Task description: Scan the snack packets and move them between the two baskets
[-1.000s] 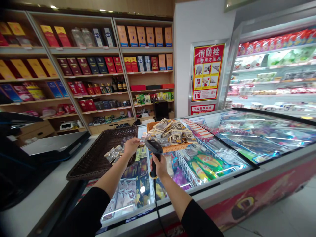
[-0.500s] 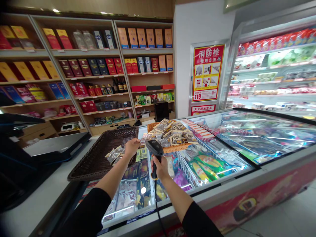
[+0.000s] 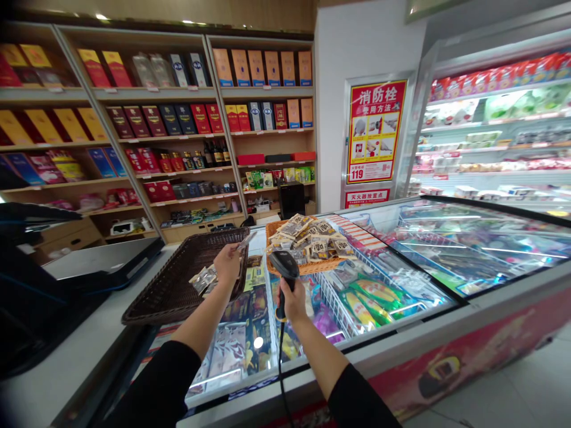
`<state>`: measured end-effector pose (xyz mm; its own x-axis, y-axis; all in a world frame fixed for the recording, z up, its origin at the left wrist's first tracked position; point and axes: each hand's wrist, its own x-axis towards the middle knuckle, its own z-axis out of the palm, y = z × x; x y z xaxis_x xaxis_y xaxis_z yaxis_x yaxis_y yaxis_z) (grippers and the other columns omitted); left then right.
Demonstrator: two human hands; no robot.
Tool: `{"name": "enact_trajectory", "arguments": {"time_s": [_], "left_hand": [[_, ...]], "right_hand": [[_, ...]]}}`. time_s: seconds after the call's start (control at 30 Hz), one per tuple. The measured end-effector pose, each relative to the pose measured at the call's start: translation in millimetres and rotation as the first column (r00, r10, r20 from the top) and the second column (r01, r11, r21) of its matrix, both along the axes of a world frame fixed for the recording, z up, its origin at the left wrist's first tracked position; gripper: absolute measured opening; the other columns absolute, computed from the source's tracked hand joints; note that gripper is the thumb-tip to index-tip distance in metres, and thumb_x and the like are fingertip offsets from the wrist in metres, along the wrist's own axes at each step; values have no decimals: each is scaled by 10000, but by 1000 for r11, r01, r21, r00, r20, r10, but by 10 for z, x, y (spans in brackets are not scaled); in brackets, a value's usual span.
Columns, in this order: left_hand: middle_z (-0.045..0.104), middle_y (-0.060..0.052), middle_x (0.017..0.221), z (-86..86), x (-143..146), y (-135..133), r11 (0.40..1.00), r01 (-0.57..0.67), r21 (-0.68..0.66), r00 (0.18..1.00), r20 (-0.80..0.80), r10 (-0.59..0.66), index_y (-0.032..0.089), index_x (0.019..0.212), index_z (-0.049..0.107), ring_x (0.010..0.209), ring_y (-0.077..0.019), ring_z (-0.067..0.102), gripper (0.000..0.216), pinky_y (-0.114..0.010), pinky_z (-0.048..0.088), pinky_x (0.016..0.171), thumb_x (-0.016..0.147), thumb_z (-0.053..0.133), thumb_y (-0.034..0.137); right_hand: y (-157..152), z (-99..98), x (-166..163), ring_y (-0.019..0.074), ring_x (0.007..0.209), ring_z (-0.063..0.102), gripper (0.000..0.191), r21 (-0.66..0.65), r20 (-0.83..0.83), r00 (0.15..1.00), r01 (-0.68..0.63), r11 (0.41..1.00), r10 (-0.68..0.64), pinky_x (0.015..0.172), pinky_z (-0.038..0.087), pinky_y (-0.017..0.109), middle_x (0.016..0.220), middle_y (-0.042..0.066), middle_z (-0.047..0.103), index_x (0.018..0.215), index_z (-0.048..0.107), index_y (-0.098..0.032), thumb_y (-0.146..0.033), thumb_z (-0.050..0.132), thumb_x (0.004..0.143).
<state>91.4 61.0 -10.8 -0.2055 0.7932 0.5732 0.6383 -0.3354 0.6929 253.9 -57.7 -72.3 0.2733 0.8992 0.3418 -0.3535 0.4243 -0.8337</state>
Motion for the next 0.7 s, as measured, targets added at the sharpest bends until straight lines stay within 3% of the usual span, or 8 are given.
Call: {"name": "enact_trajectory", "arguments": {"time_s": [0.07,0.13,0.23,0.3,0.4,0.5,0.6,0.7], "left_hand": [[703,-66,1040,49,-63,-72,983,-178,37,980,-78,181,219,985,707,999,-236,614,297,-336,447,865,790,490,163],[698,-100,1046,90,-107,-140,956,-293,-16,943,-167,287,218,953,729,1001,-279,602,311,-379,434,854,750,509,134],[712,-142,945,116,-113,-201,930,-296,-218,938,-249,241,199,830,751,930,-328,624,274,-439,420,834,693,534,104],[714,-142,908,119,-81,-208,931,-256,-261,946,-267,185,195,775,747,923,-338,631,258,-472,399,875,688,526,96],[697,-100,1011,140,31,-183,987,-136,-91,944,-314,101,200,795,733,1016,-287,606,304,-425,383,954,681,489,58],[674,-63,1075,214,273,-144,994,101,41,911,-405,-76,205,871,719,1049,-220,587,359,-322,408,954,704,455,30],[676,-64,1096,299,658,-118,956,291,-22,816,-516,-260,223,1000,702,1054,-228,593,306,-321,419,951,778,516,123],[681,-100,1101,319,1053,-113,927,338,-165,674,-645,-360,224,1047,695,1076,-287,592,293,-395,394,976,759,639,221]], "right_hand": [[30,-15,37,95,323,428,397,-34,-46,995,88,996,-89,333,342,229,468,-53,488,658,487,-206,-568,609,764],[65,-41,83,107,326,437,374,-72,-67,984,159,985,-164,332,349,236,471,-57,497,696,495,-213,-562,608,769],[104,-82,143,118,323,442,362,-121,-50,972,224,967,-231,332,356,244,452,-57,499,689,485,-223,-551,614,772],[115,-96,175,123,317,439,365,-155,-43,967,240,958,-250,330,360,250,436,-56,493,670,475,-228,-548,620,770],[122,-68,249,122,312,435,355,-170,-69,962,248,954,-263,323,357,248,436,-60,492,696,492,-222,-545,624,766],[128,11,406,114,313,436,356,-129,-98,945,299,946,-312,322,347,239,451,-62,496,719,507,-213,-548,614,770],[121,59,629,112,309,433,359,-115,-132,921,352,929,-366,317,340,238,455,-71,491,727,503,-216,-552,625,752],[87,6,827,116,310,439,360,-111,-137,910,378,919,-390,319,339,241,456,-74,491,738,502,-215,-544,647,728]]}}
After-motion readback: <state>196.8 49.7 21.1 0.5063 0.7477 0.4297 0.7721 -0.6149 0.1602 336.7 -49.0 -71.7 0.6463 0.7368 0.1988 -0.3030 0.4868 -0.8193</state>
